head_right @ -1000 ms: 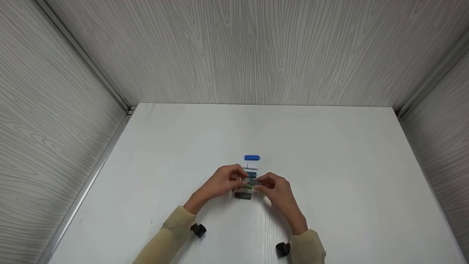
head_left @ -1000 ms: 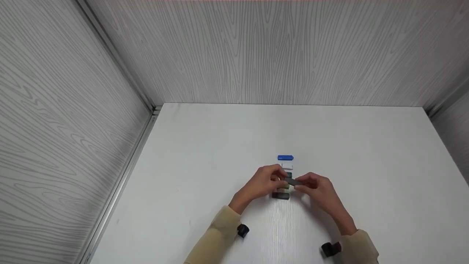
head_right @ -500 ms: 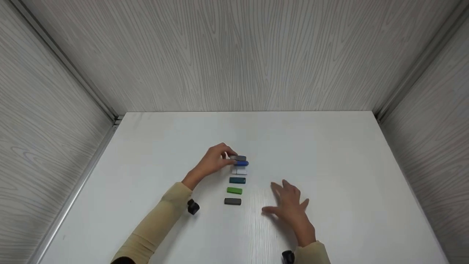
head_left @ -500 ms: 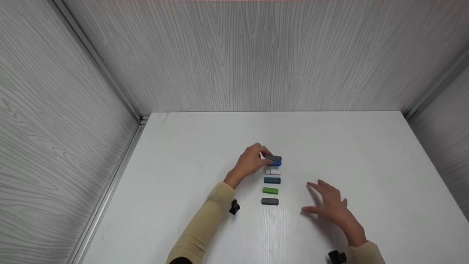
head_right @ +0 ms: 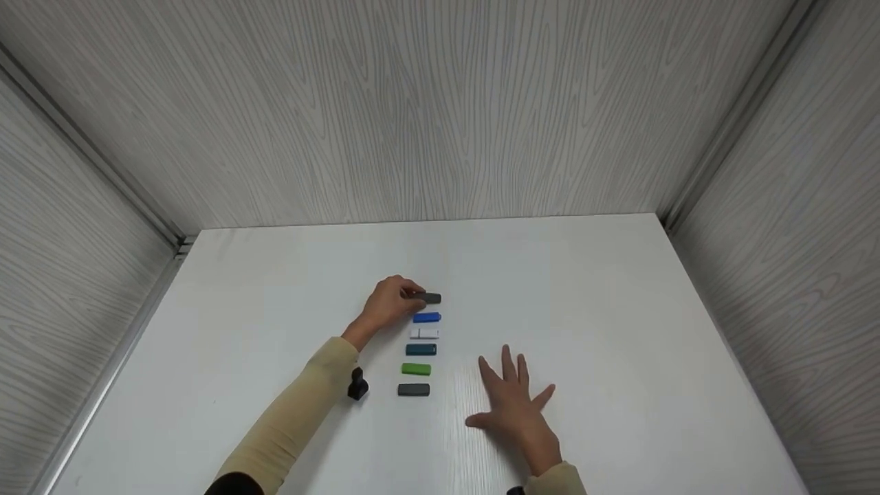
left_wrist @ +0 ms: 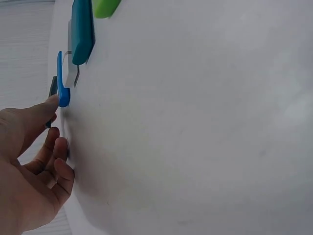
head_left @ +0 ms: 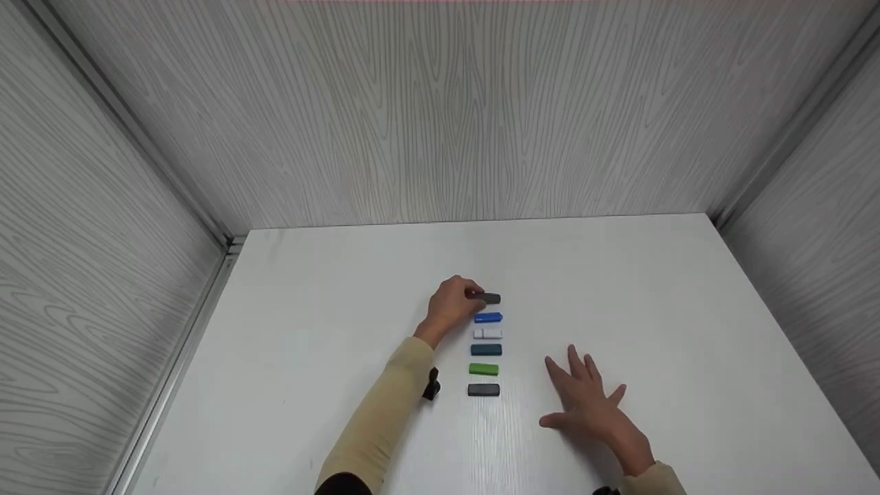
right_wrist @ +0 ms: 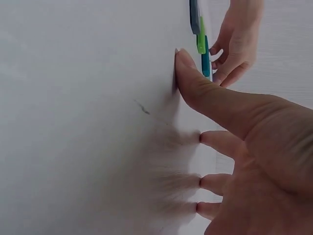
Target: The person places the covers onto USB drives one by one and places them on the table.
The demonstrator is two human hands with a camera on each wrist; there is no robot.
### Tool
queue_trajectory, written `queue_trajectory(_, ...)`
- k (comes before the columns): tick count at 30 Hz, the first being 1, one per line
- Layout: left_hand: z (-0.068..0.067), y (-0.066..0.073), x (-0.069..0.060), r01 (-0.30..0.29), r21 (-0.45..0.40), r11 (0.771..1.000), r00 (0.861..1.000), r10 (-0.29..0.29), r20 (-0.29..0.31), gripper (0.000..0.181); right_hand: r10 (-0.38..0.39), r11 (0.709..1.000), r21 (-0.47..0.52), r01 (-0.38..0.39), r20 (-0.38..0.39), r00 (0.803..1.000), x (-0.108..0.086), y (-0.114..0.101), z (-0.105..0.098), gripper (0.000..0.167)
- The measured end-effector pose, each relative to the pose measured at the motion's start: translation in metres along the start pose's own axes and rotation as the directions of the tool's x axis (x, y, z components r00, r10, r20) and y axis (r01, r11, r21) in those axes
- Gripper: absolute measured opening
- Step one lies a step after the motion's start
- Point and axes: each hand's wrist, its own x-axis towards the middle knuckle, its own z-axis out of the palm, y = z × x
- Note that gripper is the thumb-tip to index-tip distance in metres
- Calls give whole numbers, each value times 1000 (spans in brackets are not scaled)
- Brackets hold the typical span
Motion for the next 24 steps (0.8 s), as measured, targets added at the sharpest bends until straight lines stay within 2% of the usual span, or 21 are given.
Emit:
queue_trajectory(8, 2, 3, 6, -27, 52, 998, 1000, 27, 1, 26, 1, 1000, -7, -1, 5, 1000, 5, 4, -3, 111)
queue_trajectory(15, -1, 2, 6, -25, 41, 999, 1000, 25, -6, 30, -9, 1000, -13, 9, 1, 1000, 10, 6, -4, 110)
queue_trajectory(21, -5, 2, -11, -23, 48, 999, 998, 26, -52, 28, 5, 1000, 1, -5, 7, 1000, 9, 6, -4, 110)
queue_trajectory(24, -3, 3, -26, -50, 154, 987, 996, 61, -70, 28, 22, 1000, -19, -22, 5, 1000, 7, 7, -7, 110)
